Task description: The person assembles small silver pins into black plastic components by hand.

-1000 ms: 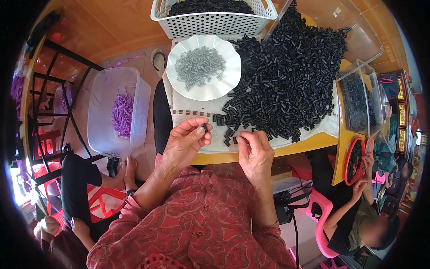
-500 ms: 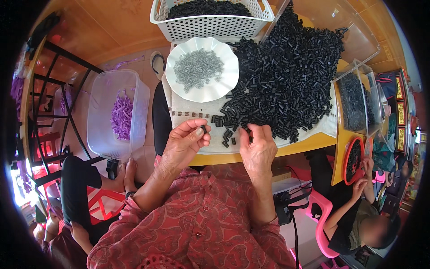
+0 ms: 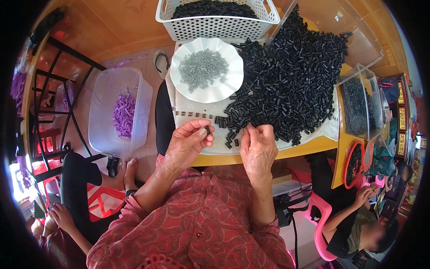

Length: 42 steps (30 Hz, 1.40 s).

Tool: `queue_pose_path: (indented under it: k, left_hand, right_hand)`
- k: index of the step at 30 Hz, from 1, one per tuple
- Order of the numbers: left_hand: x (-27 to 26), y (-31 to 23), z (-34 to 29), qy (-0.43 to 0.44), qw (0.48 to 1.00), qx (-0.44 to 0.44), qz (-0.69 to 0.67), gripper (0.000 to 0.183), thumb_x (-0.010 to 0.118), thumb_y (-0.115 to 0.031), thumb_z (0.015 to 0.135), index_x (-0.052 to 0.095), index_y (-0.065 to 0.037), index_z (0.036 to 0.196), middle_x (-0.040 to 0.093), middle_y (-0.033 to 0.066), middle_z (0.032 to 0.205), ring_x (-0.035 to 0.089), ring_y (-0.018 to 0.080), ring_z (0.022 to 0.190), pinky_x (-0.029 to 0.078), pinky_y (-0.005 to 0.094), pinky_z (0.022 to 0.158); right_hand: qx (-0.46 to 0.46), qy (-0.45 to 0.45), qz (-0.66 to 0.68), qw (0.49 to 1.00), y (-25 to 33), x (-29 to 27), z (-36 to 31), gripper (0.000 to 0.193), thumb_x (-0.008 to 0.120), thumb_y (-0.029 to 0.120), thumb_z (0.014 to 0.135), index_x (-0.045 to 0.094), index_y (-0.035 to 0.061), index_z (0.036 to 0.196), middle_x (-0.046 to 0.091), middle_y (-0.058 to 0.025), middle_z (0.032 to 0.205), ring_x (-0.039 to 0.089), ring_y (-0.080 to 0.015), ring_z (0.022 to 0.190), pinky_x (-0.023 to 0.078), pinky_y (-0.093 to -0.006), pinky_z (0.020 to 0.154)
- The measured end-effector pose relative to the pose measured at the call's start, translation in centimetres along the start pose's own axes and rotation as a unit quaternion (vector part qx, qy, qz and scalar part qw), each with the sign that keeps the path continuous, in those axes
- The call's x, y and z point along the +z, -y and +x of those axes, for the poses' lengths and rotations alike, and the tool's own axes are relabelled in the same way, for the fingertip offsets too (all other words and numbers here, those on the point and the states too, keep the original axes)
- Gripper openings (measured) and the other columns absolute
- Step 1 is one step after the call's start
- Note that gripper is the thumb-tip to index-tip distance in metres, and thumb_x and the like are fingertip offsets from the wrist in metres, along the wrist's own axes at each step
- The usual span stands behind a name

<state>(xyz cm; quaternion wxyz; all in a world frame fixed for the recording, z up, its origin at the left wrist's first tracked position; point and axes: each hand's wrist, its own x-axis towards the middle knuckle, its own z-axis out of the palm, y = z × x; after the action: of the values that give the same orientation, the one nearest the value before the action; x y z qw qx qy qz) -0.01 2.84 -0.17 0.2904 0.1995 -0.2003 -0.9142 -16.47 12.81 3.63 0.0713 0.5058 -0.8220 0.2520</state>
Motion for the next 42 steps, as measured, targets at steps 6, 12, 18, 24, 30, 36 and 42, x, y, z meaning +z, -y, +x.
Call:
queue_pose_path:
  k: [6,12,18,24,30,36,42]
  left_hand:
    - [0.1,0.1,0.0,-0.002,1.000,0.003,-0.013,0.024,0.054,-0.003,0.094,0.059,0.000,0.117,0.063,0.0111,0.105,0.062,0.0174,0.088,0.052,0.0315,0.080]
    - [-0.1,-0.1,-0.1,0.018,0.997,-0.007,-0.072,0.024,0.055,-0.004,0.094,0.059,-0.003,0.117,0.062,0.0124,0.109,0.061,0.0172,0.090,0.051,0.0306,0.081]
    - [0.0,-0.7,-0.3,0.019,0.992,-0.020,-0.123,0.026,0.055,-0.004,0.094,0.058,-0.002,0.119,0.061,0.0129,0.109,0.061,0.0176,0.091,0.052,0.0303,0.081]
    - [-0.2,-0.6,-0.2,0.041,0.991,-0.018,-0.126,0.026,0.053,-0.003,0.095,0.057,-0.001,0.120,0.061,0.0116,0.109,0.062,0.0169,0.091,0.052,0.0297,0.084]
    - [-0.2,-0.2,-0.2,0.032,0.990,-0.016,-0.134,0.026,0.054,-0.003,0.094,0.058,-0.002,0.120,0.061,0.0120,0.111,0.061,0.0165,0.091,0.052,0.0290,0.084]
    - [-0.4,-0.1,-0.2,0.041,0.987,-0.014,-0.154,0.026,0.054,-0.003,0.094,0.058,-0.003,0.120,0.061,0.0115,0.111,0.061,0.0156,0.092,0.052,0.0283,0.084]
    - [-0.3,0.1,-0.2,0.051,0.985,-0.010,-0.168,0.026,0.055,-0.003,0.094,0.059,-0.004,0.119,0.061,0.0111,0.110,0.060,0.0153,0.092,0.052,0.0273,0.084]
  right_hand:
    - [0.092,0.044,0.221,0.970,0.3,-0.6,-0.6,0.017,0.066,-0.005,0.082,0.067,0.0014,0.098,0.059,-0.0063,0.085,0.059,-0.0128,0.065,0.047,-0.0253,0.058]
    - [0.236,0.132,0.506,0.819,2.7,-1.5,-0.3,0.016,0.061,-0.006,0.087,0.064,-0.0036,0.103,0.061,-0.0036,0.088,0.058,-0.0059,0.072,0.048,-0.0199,0.063]
    - [0.263,0.150,0.566,0.767,3.9,-1.0,-0.1,0.017,0.064,-0.001,0.087,0.062,-0.0007,0.104,0.064,-0.0035,0.086,0.060,-0.0067,0.069,0.046,-0.0187,0.059]
    - [0.259,0.155,0.569,0.765,4.3,-0.9,0.1,0.017,0.065,0.000,0.087,0.062,-0.0004,0.104,0.065,-0.0032,0.086,0.060,-0.0070,0.069,0.046,-0.0186,0.057]
    - [0.239,0.162,0.550,0.784,4.6,-1.2,0.1,0.017,0.064,-0.001,0.087,0.063,-0.0008,0.105,0.064,-0.0031,0.087,0.060,-0.0070,0.070,0.046,-0.0186,0.059]
    - [0.179,0.157,0.557,0.795,5.2,-0.6,-0.1,0.012,0.061,-0.002,0.089,0.061,-0.0029,0.101,0.060,-0.0047,0.093,0.058,-0.0073,0.075,0.048,-0.0193,0.064]
    - [0.117,0.146,0.549,0.815,4.9,0.0,-0.3,0.010,0.060,-0.004,0.089,0.060,-0.0042,0.100,0.056,-0.0070,0.100,0.058,-0.0087,0.080,0.048,-0.0206,0.071]
